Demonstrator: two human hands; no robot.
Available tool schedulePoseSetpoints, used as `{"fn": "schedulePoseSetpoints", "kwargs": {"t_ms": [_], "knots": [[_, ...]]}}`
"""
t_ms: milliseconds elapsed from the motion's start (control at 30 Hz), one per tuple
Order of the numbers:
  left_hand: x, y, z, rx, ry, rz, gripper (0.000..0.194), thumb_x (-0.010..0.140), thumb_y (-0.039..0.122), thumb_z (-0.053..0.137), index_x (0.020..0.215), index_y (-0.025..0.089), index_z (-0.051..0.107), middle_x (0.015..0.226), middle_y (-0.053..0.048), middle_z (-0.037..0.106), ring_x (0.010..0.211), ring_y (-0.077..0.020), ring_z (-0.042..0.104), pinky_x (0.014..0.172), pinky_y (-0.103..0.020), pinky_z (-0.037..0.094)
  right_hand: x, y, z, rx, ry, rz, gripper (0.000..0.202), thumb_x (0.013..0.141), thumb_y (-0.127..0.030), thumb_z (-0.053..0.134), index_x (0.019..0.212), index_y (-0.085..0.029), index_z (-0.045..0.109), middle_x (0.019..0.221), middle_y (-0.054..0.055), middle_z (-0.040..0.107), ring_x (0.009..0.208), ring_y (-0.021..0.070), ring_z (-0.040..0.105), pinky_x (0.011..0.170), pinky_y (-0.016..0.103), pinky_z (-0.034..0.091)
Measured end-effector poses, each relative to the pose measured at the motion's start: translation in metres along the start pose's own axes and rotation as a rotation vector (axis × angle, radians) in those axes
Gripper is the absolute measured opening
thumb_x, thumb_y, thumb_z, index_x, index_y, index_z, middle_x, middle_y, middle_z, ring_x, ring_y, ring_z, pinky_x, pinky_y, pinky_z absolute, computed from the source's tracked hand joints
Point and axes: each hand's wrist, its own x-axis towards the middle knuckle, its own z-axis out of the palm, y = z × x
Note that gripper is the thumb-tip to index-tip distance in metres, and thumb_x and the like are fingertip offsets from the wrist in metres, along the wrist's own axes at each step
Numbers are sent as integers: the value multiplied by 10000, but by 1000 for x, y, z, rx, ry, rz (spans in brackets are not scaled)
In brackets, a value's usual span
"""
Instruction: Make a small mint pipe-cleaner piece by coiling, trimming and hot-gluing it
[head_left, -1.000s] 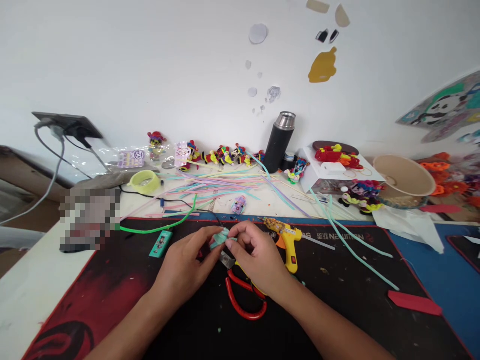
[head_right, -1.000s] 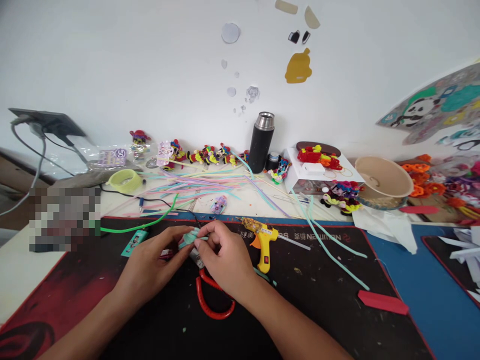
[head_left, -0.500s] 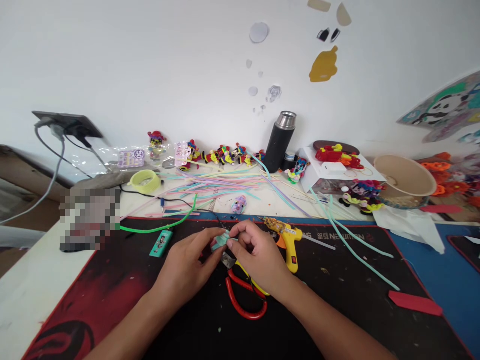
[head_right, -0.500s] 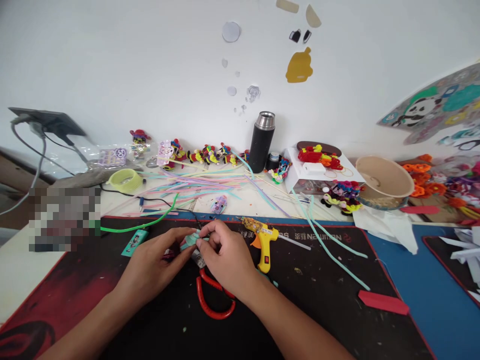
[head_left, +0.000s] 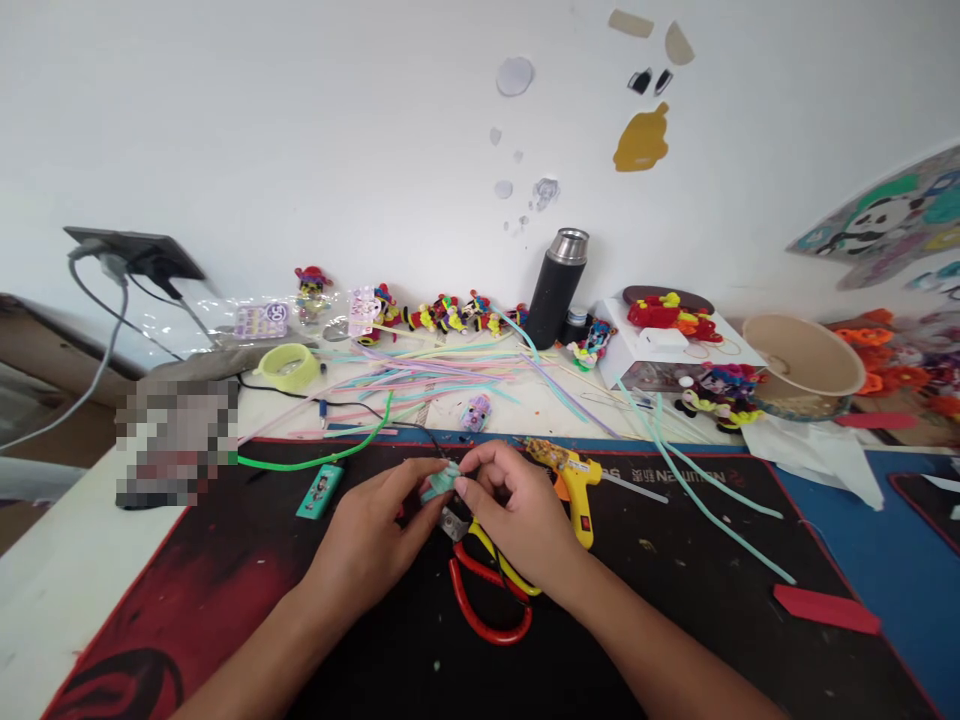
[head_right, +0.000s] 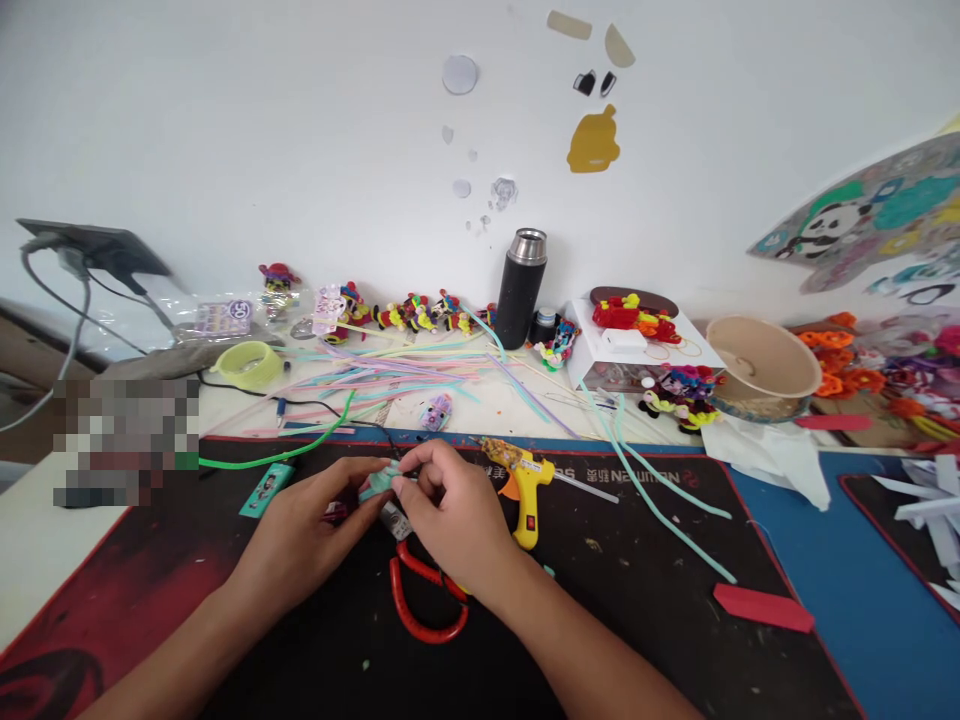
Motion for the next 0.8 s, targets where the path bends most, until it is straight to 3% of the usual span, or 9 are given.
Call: {"fn": "schedulePoseSetpoints", "kwargs": {"t_ms": [400, 800], "knots": [[0, -3, 1, 3, -14, 60, 186, 1011, 274, 587, 1153, 232, 701, 1001, -43, 825, 853, -197, 795, 768, -282, 642, 0, 2, -3, -80, -62, -3, 78, 947, -242, 650, 1014, -229, 613, 596, -91, 497, 548, 119, 481, 554, 246, 327], [-1, -3, 1, 116, -2, 164, 201, 1030, 246, 547, 1147, 205, 706, 1009, -66, 829, 853, -213, 802, 761, -299, 632, 0, 4, 0, -98, -85, 25, 40, 946, -241, 632, 963, -232, 596, 548, -104, 460, 499, 111, 421, 522, 243, 280]]}}
